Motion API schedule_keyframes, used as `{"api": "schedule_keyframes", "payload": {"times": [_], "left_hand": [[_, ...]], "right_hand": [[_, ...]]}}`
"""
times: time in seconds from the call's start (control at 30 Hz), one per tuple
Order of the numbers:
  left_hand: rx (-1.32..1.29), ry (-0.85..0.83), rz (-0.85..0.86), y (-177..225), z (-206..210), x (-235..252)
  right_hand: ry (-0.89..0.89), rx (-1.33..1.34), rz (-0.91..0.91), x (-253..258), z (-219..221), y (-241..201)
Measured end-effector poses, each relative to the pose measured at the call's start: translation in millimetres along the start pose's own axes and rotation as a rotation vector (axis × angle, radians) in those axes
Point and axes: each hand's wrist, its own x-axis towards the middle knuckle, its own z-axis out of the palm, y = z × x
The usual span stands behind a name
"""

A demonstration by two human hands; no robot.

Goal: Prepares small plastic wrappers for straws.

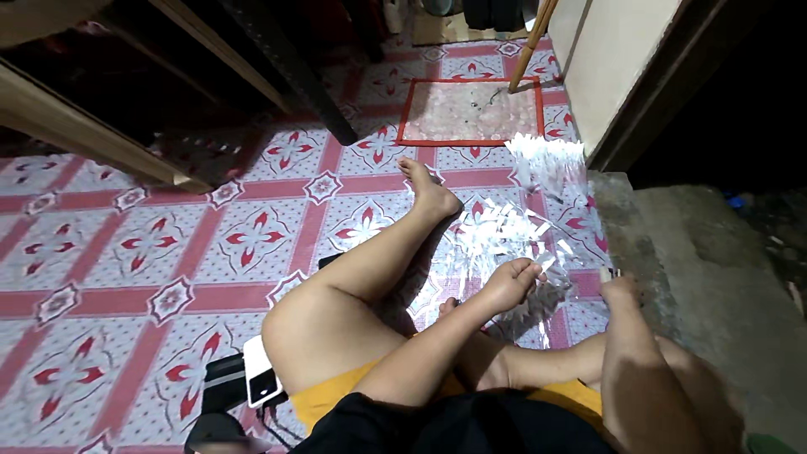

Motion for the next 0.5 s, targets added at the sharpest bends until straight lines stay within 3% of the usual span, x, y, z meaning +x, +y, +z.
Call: {"api": "schedule_keyframes", "payload": {"times": [0.1,0.23,0.33,0.5], "left_hand": [[0.058,0.048,0.052,18,-2,-1],[0.146,0.134,0.118,27,-3,1],[0.181,0.181,0.135,25,-4,5],[0.255,0.231,0.145,16,-8,6]], "right_hand": [[0.019,0.432,-0.046,-29,-65,-24],[-0.384,1.288,-0.370,-187,-193,-107],[-0.585,1.419,-0.652,-258,-232,-132],[-0.674,1.357,-0.800,-295,-248,-146]]}}
